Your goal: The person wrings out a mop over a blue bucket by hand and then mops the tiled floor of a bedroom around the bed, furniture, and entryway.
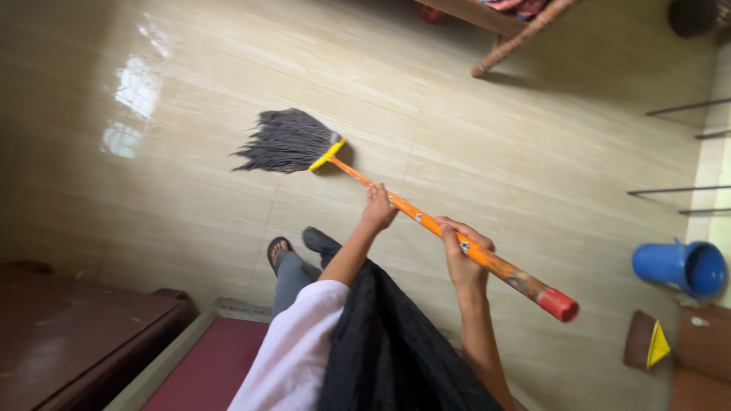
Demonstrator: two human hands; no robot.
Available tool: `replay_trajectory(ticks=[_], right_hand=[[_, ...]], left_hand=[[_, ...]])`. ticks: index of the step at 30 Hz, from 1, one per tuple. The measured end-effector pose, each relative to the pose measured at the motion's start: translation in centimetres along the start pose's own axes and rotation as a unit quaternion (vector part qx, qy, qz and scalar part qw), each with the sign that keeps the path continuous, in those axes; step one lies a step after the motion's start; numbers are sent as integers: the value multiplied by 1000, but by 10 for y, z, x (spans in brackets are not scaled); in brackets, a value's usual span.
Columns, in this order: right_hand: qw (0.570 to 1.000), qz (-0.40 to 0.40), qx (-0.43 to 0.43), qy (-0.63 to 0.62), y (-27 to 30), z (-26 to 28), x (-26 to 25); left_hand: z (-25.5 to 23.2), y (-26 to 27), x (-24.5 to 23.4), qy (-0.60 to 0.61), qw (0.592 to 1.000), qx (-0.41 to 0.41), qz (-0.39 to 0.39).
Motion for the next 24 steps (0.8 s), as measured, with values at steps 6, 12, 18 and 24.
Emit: replay_trajectory(ticks=[6,12,18,24], right_hand=[[997,-47,-13,57,22,15,-54],[997,-5,61,53,27,8,-61],[991,114,55,-33,28,-10,3],[967,251,-44,-3,37,3,93]], left_hand=[[-81,60,2,36,985,166,-26],[-85,88,-42,-12,982,184,38],[-8,124,-123,-63,986,149,-43],[71,182,-190,-103,976,112,-157]])
Point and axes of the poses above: each hand's wrist, its own y-axis away from the middle knuckle, its own x-axis out of the palm, z = x × y, the point moved 6 cm from there along -y, towards the middle knuckle, and after that the axes turned 2 degrees about -y, right-handed, at the moved point
